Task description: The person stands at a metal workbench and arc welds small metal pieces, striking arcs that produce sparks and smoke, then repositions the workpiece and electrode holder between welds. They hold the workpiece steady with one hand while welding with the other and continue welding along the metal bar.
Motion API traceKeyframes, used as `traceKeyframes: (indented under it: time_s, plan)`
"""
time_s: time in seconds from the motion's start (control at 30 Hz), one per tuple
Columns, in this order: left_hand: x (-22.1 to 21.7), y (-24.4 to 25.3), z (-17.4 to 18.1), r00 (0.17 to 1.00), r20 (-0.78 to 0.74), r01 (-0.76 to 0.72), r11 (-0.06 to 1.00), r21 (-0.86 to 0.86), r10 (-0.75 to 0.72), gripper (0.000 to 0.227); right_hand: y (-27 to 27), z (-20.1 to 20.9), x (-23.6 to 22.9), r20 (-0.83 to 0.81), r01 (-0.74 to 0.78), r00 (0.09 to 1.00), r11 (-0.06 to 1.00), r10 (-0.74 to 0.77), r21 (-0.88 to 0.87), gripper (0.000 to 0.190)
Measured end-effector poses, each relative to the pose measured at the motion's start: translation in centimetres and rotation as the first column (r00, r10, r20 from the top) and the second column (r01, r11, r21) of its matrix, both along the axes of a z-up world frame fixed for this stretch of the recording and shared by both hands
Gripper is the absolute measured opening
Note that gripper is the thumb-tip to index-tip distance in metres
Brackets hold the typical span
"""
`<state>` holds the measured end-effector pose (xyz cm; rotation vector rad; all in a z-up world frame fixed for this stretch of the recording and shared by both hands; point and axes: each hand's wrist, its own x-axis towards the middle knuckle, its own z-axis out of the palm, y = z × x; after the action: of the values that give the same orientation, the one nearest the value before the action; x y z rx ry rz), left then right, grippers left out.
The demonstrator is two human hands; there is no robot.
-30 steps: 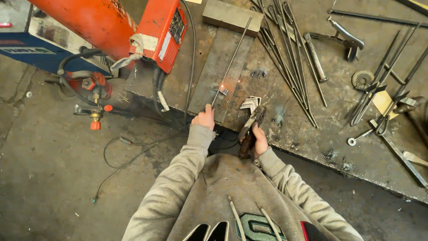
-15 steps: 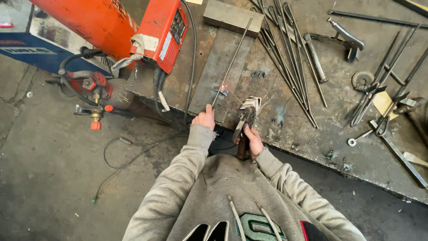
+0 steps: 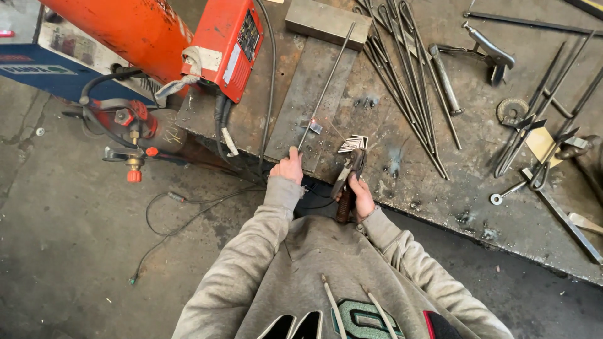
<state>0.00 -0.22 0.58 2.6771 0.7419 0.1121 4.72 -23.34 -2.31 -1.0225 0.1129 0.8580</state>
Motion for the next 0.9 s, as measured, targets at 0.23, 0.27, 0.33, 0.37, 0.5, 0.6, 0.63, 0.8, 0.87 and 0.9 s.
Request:
traceKeyframes:
  time_s: [0.23, 0.27, 0.33, 0.37, 0.5, 0.6, 0.63, 0.8, 0.87, 0.9]
  plan:
    - [-0.1, -0.3, 3.1, 0.991, 0.045, -0.121, 0.986, -0.112, 0.126, 0.033, -1.6, -0.3, 0.7, 0.028, 0.013, 0.999, 0.994, -0.016, 0.113, 0.049]
    - [-0.1, -0.3, 3.6, 0.981, 0.075, -0.161, 0.969, -0.185, 0.177, 0.035, -2.0, -0.1, 0.8, 0.066, 0.044, 0.996, 0.991, -0.053, 0.127, 0.05]
    - [-0.2, -0.1, 2.5, 0.968, 0.099, -0.198, 0.945, -0.258, 0.23, 0.038, -2.5, 0.2, 1.1, 0.102, 0.075, 0.991, 0.987, -0.09, 0.143, 0.051]
    - [-0.3, 0.2, 0.9, 0.961, 0.158, -0.174, 0.939, -0.296, 0.227, 0.043, -2.8, 0.4, 1.2, 0.092, 0.111, 0.987, 0.977, -0.129, 0.183, 0.049]
    - [-0.5, 0.7, -0.9, 0.947, 0.199, -0.148, 0.894, -0.424, 0.251, 0.072, -3.6, 1.1, 1.3, -0.005, 0.278, 0.959, 0.941, -0.283, 0.192, 0.046]
    - [-0.5, 0.6, -1.6, 0.953, 0.153, -0.177, 0.89, -0.421, 0.262, 0.087, -3.9, 1.4, 1.1, -0.038, 0.336, 0.941, 0.915, -0.337, 0.223, 0.043]
    - [-0.6, 0.6, -2.2, 0.952, 0.152, -0.179, 0.888, -0.423, 0.264, 0.087, -4.1, 1.4, 1.0, -0.038, 0.335, 0.942, 0.916, -0.335, 0.221, 0.043]
    - [-0.3, 0.3, -4.1, 0.901, 0.197, -0.182, 0.748, -0.638, 0.387, 0.086, -4.5, 1.3, 1.1, -0.043, 0.322, 0.946, 0.914, -0.322, 0.246, 0.046]
    - [-0.6, 1.0, -12.4, 0.858, 0.385, -0.028, 0.78, -0.625, 0.339, 0.079, -4.5, 1.5, 1.1, -0.05, 0.33, 0.944, 0.917, -0.327, 0.225, 0.046]
    - [-0.8, 1.2, -16.5, 0.781, 0.558, 0.128, 0.804, -0.581, 0.28, 0.073, -4.5, 1.6, 1.0, -0.057, 0.338, 0.941, 0.918, -0.334, 0.206, 0.045]
